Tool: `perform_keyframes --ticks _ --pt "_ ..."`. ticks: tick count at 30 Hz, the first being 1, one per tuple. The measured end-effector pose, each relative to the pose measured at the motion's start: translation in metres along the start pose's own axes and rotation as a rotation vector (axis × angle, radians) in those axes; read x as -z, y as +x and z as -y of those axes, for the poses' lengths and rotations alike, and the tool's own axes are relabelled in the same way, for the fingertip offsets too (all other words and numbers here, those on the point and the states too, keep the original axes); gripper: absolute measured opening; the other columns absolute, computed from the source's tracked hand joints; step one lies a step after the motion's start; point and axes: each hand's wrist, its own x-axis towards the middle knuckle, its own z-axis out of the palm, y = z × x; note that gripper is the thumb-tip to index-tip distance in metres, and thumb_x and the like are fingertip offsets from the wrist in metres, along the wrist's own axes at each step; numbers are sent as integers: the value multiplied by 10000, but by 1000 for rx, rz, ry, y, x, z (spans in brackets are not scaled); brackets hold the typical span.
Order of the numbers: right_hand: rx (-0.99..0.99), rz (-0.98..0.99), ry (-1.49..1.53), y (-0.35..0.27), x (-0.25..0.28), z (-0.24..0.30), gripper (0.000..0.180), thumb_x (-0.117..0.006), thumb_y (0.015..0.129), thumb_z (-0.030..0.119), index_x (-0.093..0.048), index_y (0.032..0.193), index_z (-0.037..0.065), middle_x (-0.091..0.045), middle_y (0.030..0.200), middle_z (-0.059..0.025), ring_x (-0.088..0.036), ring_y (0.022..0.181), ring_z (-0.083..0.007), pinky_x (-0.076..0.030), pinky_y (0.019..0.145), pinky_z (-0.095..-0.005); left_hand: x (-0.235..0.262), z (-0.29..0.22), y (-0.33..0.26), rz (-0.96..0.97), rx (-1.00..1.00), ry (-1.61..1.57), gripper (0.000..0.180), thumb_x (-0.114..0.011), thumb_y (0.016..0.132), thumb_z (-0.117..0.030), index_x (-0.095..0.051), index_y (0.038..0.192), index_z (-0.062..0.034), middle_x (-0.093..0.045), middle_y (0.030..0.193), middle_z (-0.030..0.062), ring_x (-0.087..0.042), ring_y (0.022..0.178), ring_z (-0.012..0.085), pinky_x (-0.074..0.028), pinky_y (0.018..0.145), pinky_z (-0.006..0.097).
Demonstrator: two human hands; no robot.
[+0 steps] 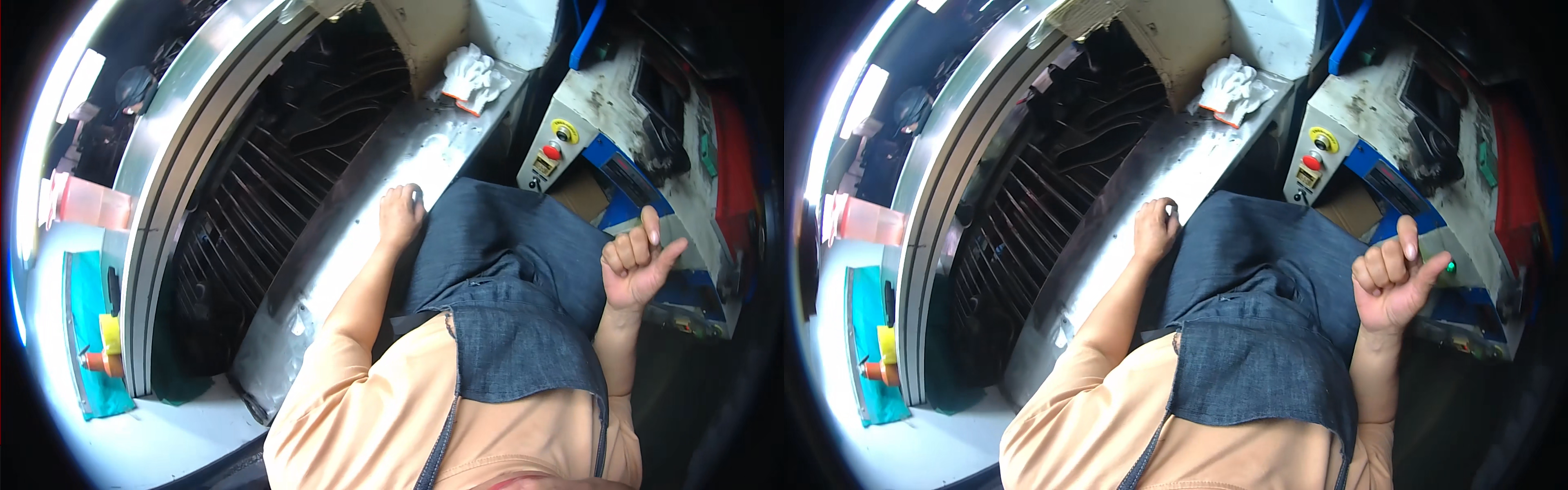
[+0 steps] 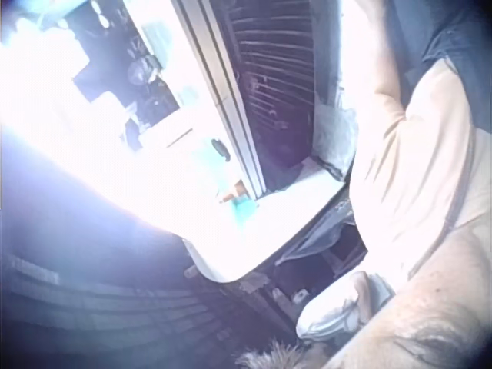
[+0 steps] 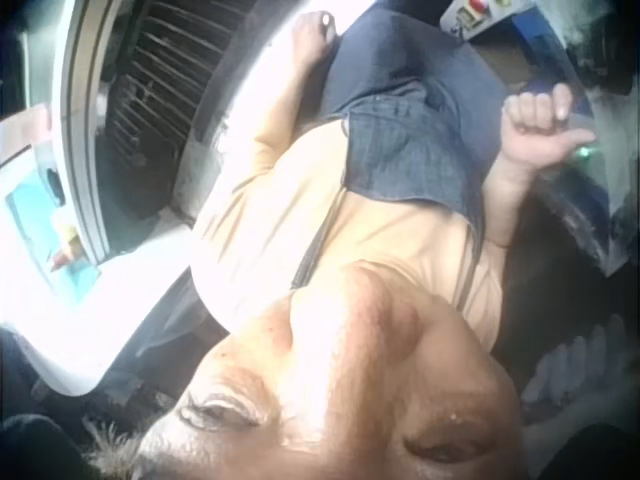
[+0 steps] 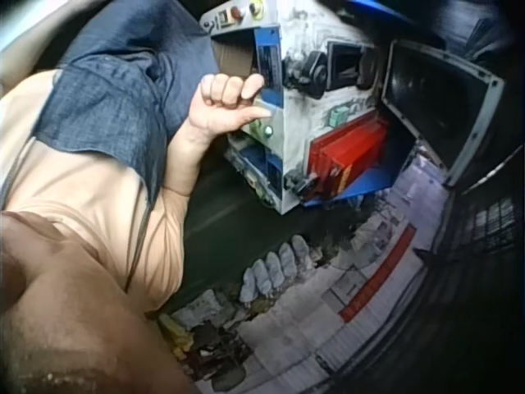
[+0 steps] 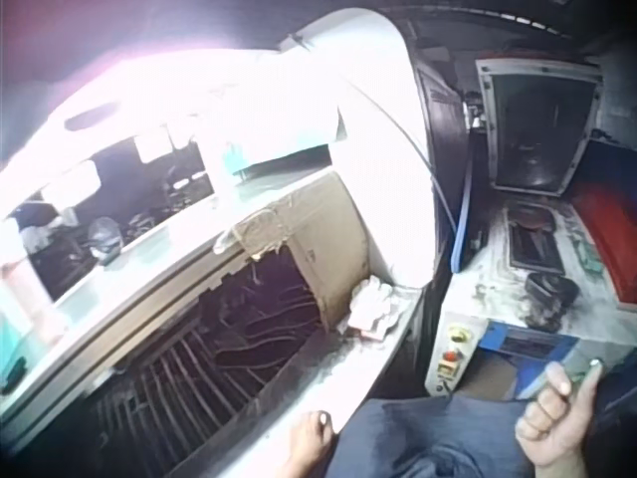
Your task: The person repeatedly picks up black shoes from a metal rack and places them into a machine. They handle the shoes one by one, moving them from the rack to the machine's input area and then back to the rack in a repetitive cycle.
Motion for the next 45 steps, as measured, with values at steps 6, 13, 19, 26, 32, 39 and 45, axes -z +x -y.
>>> perform_keyframes --ticks 6,13,19,26,32,39,45 --pt "9 54 -50 2 -5 -2 476 -429 1003 584 -360 853 137 -198 519 58 -137 461 -77 -174 457 -266 3 1 -3 14 13 -5 121 -634 852 -127 -621 965 -86 -615 835 123 -575 844 324 -435 787 444" --pt "-24 25 -42 3 -2 -9 467 -435 1012 556 -359 844 126 -209 510 46 -144 444 -76 -169 440 -265 5 2 -2 20 35 -9 127 -634 838 -121 -630 958 -81 -621 848 136 -580 878 333 -438 801 447" --pt "-107 -43 -86 16 5 -22 430 -422 1036 503 -399 874 105 -235 554 30 -187 479 -80 -224 446 -252 17 18 0 35 430 -711 199 -647 914 -158 -651 1071 -36 -651 904 80 -619 863 182 -500 798 333" --pt "-136 -283 -211 25 18 -40 408 -448 1037 466 -499 1041 62 -366 732 -6 -332 600 -104 -319 544 -250 111 221 0 -835 674 -501 594 -751 801 -233 -514 1253 69 -622 1133 238 -606 1067 336 -473 935 422" --pt "-163 -379 -201 41 27 -56 430 -449 1032 470 -514 1069 47 -397 782 -22 -367 637 -129 -346 575 -275 171 336 42 -782 987 509 708 -801 770 -277 -478 1291 78 -621 1172 252 -608 1125 311 -471 1015 431" --pt "-235 -423 -328 65 15 -79 464 -465 996 558 -552 1002 103 -409 722 10 -385 612 -108 -349 569 -264 175 411 98 -344 948 581 667 -763 796 -297 -491 1276 78 -619 1172 254 -605 1126 325 -472 1017 443" --pt "-222 -446 -298 56 27 -81 464 -470 997 557 -551 1006 100 -448 752 11 -431 639 -103 -390 612 -260 171 416 114 -327 902 553 636 -730 819 -314 -502 1264 78 -618 1172 256 -602 1126 337 -472 1018 454"
